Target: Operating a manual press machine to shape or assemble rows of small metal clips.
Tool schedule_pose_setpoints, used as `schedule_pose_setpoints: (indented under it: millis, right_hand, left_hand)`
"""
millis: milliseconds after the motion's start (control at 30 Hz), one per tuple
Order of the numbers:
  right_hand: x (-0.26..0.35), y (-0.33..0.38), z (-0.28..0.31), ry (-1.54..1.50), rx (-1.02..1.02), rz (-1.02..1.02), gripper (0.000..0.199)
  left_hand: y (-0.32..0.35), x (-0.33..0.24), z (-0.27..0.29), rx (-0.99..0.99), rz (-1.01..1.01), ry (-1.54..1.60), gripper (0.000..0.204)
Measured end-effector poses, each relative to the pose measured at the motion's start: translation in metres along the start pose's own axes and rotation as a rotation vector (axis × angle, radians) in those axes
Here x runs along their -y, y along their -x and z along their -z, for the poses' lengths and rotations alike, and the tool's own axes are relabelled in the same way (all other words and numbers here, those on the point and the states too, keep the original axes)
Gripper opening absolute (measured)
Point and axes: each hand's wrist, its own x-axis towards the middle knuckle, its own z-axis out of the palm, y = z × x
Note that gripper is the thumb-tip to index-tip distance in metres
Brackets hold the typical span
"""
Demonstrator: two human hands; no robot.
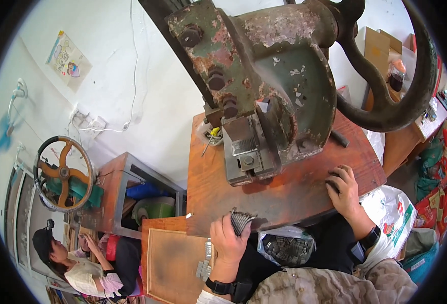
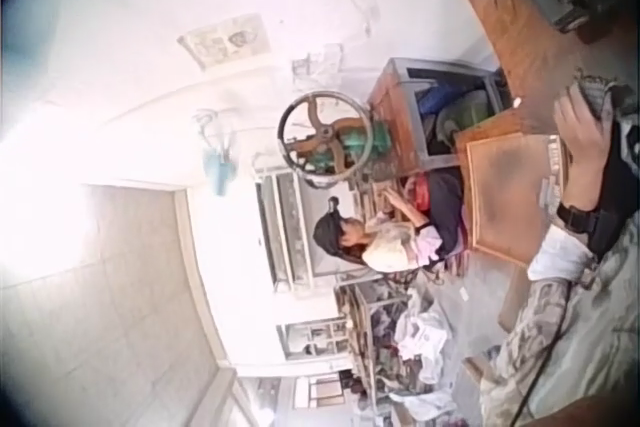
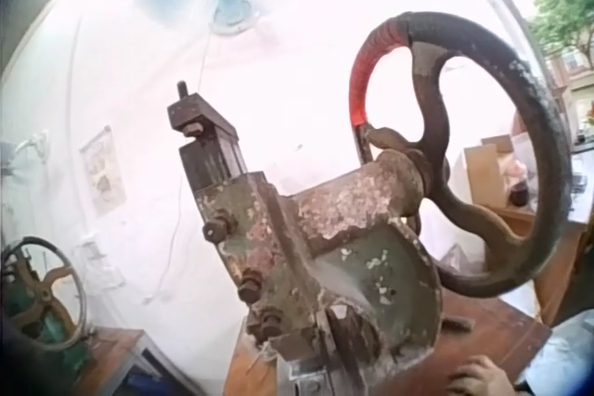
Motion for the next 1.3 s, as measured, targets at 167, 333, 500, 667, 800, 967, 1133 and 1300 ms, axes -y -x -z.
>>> schedule_pose_setpoints:
  millis: [167,333,500,667,800,967,1133,1300]
  right_hand:
    - [-0.005,-0.002,-0.004,0.054,-0.027,0.032,0.019]
    - [-0.002,-0.003,-0.008,0.059,-0.016,0.034,0.017]
    - [-0.002,0.000,-0.007,0.072,0.006,0.027,0.017]
    - [-0.001,0.001,-0.005,0.079,0.016,0.026,0.017]
    - [-0.001,0.001,-0.005,0.082,0.012,0.023,0.017]
    - [-0.003,0.001,-0.007,0.093,0.003,0.025,0.017]
    - [-0.001,0.000,-0.008,0.075,0.006,0.031,0.016]
    - [0.000,-0.001,-0.007,0.083,0.009,0.031,0.017]
  left_hand:
    - [0.047,-0.018,0.007,0.394,1.282,1.654,0.046]
    - [0.091,-0.020,-0.022,0.469,1.605,2.209,0.053]
    - [0.098,-0.029,-0.022,0.557,1.605,2.125,0.062]
    - [0.103,-0.031,-0.017,0.596,1.596,2.149,0.063]
    - [0.103,-0.030,-0.015,0.605,1.573,2.183,0.064]
    - [0.102,-0.030,-0.018,0.611,1.646,2.044,0.059]
    - [0.110,-0.030,-0.022,0.629,1.744,1.846,0.055]
    - [0.114,-0.024,-0.023,0.727,1.539,2.199,0.048]
